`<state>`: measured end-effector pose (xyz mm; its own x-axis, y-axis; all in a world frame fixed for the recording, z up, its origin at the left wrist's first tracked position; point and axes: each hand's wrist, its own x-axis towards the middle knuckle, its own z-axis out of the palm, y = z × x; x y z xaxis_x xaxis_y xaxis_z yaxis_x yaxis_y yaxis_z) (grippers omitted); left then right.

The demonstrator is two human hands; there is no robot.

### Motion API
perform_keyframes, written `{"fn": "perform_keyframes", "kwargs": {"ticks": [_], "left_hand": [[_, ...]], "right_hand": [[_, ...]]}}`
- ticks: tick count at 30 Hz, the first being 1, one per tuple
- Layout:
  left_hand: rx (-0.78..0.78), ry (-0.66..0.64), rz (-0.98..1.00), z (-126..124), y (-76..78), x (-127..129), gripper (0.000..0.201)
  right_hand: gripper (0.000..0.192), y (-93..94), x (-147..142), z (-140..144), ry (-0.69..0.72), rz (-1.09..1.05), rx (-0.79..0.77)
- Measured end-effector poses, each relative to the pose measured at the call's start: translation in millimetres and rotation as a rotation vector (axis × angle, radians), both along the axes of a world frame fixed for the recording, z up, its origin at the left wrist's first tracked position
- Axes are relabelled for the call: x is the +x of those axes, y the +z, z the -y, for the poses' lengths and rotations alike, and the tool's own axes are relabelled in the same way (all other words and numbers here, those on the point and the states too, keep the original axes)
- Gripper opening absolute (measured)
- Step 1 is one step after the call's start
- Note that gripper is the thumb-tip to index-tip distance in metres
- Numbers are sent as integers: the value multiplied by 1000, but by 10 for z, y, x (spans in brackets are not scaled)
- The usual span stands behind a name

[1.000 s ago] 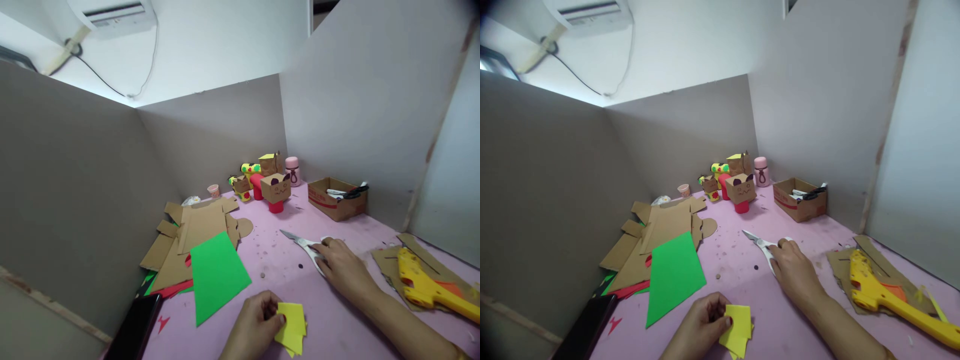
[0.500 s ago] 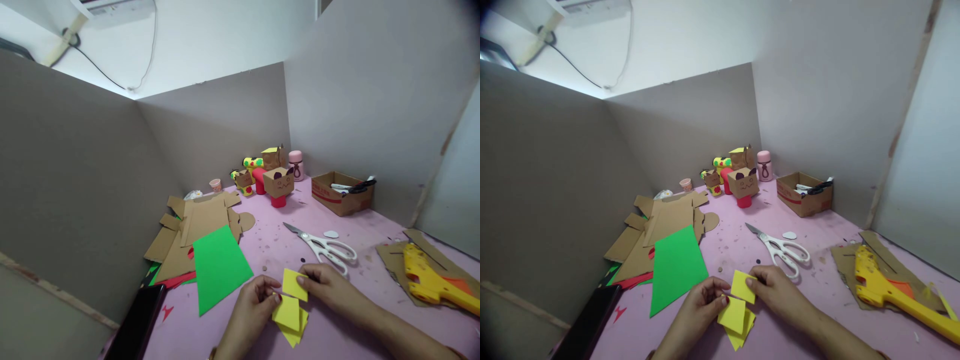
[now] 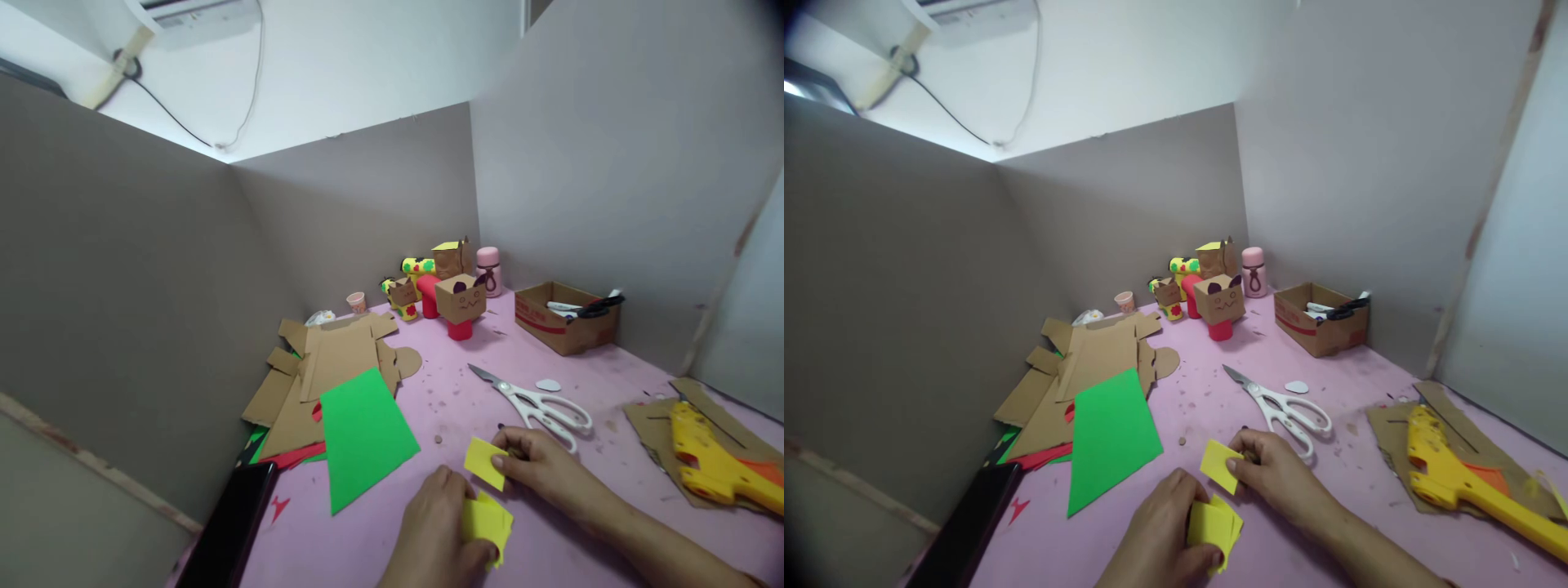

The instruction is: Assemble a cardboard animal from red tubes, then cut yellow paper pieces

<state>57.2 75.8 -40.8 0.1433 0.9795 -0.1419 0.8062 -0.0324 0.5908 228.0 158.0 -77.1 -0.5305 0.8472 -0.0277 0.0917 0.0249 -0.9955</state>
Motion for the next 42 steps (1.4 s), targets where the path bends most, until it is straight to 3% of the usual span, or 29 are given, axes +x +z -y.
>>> {"fn": "perform_keyframes", "kwargs": {"ticks": [4, 8, 15, 20, 27, 32, 35, 39, 42], "left_hand": [[-10, 24, 70, -11, -58, 5, 29], [-26, 50, 177, -18, -42, -10, 32], [-16, -4, 24, -9, -49, -32, 9], [19, -149, 15, -24, -69, -20, 19], [-110, -189, -20, 13, 115, 35, 46], [-47, -172, -43, 2, 60, 22, 31], [-30, -133, 67, -3, -17, -16, 19], [-13, -41, 269, -11, -57, -66, 22], [-106, 6, 476, -21, -53, -86, 6]], "right_hand": [[20, -4, 12, -13, -53, 19, 46], [23, 30, 37, -14, -127, 38, 77], [27, 99, 31, 24, -170, -6, 45], [27, 108, 41, 15, -147, -19, 83], [29, 29, 32, 12, -138, 31, 88], [28, -1, 21, 12, -139, 46, 96], [28, 8, 13, 10, -153, 33, 98], [31, 57, 22, 26, -171, 10, 93], [31, 104, 43, 36, -188, 7, 94]]}}
